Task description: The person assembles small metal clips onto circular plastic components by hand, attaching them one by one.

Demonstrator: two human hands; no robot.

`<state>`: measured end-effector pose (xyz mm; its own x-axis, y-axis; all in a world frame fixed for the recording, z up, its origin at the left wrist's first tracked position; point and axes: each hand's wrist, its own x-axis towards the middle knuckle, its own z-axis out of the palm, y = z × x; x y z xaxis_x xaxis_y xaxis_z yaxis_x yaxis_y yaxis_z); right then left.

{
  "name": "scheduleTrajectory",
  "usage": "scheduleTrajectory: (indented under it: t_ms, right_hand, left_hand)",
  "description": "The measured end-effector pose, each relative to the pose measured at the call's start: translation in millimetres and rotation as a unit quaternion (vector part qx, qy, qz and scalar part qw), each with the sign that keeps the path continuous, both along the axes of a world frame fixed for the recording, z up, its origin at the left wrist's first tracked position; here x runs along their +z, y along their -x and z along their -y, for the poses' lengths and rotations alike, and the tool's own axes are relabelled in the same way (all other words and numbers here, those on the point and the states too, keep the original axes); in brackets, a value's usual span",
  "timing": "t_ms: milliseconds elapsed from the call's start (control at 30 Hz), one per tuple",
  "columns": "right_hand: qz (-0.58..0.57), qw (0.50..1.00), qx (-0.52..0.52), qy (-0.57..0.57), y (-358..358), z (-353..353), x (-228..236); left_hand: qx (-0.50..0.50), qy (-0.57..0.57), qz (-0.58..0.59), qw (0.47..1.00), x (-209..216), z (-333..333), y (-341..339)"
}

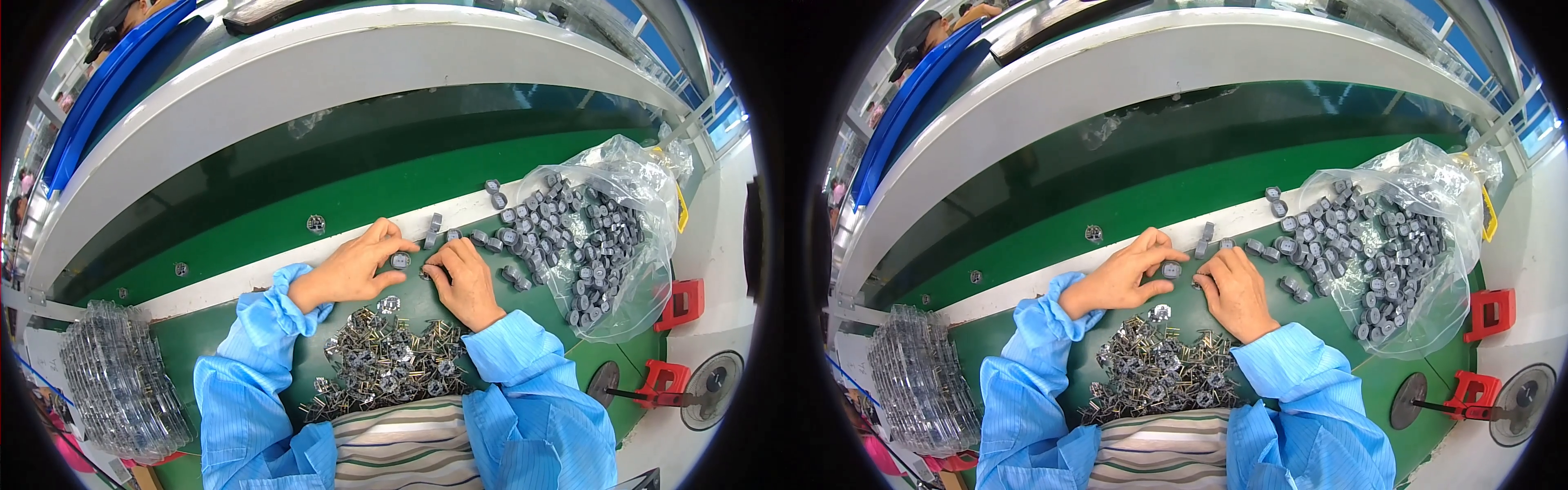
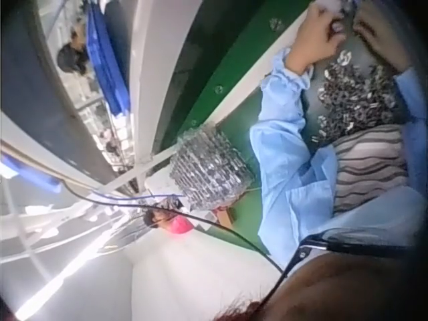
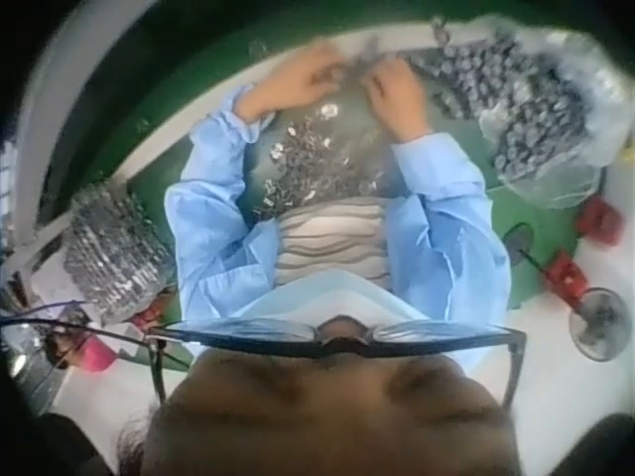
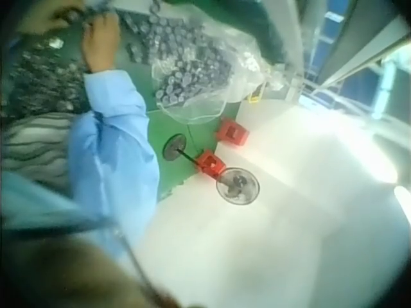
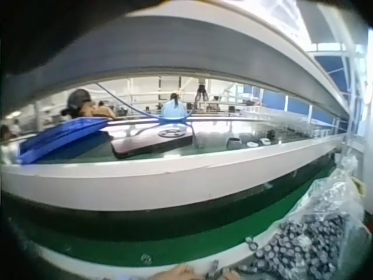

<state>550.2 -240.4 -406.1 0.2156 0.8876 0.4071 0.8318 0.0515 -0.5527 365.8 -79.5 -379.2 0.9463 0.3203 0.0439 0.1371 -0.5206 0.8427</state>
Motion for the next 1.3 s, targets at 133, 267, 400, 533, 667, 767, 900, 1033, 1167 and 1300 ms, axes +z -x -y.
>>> scheduleTrajectory:
  t_ms: [133,267,400,533,667,767,900,1033,1167,1300]
  right_hand:
    - [0.014,1.0,0.003,-0.003,1,-2,1]
    - [-0.008,1.0,0.004,-0.001,-1,-1,-2]
    - [-0.011,1.0,0.002,0.004,0,0,-1]
    - [-0.008,1.0,-0.008,0.0,1,0,2]
    - [-0.148,0.989,-0.022,0.008,7,-2,4]
    - [-0.154,0.988,0.026,-0.021,11,-5,0]
    - [-0.097,0.994,0.037,-0.033,10,-8,-7]
    - [-0.006,0.998,0.046,-0.044,13,-8,3]
    - [0.006,0.998,0.038,-0.049,17,-7,3]
    - [-0.005,0.999,0.031,-0.029,20,-6,3]
  left_hand:
    - [-0.029,-0.058,0.001,0.998,-14,-4,3]
    - [0.0,-0.1,-0.008,0.995,-17,4,-2]
    - [0.009,-0.115,0.053,0.992,-18,4,-1]
    - [-0.063,-0.094,0.028,0.993,-14,-7,2]
    - [-0.01,-0.135,0.001,0.991,-17,5,0]
    - [0.008,-0.148,0.014,0.989,-17,9,-3]
    - [0.008,-0.152,0.018,0.988,-21,10,-5]
    - [0.012,-0.143,0.016,0.99,-22,10,-4]
    - [0.019,-0.133,0.006,0.991,-21,14,-4]
    - [0.02,-0.138,0.005,0.99,-20,14,-4]
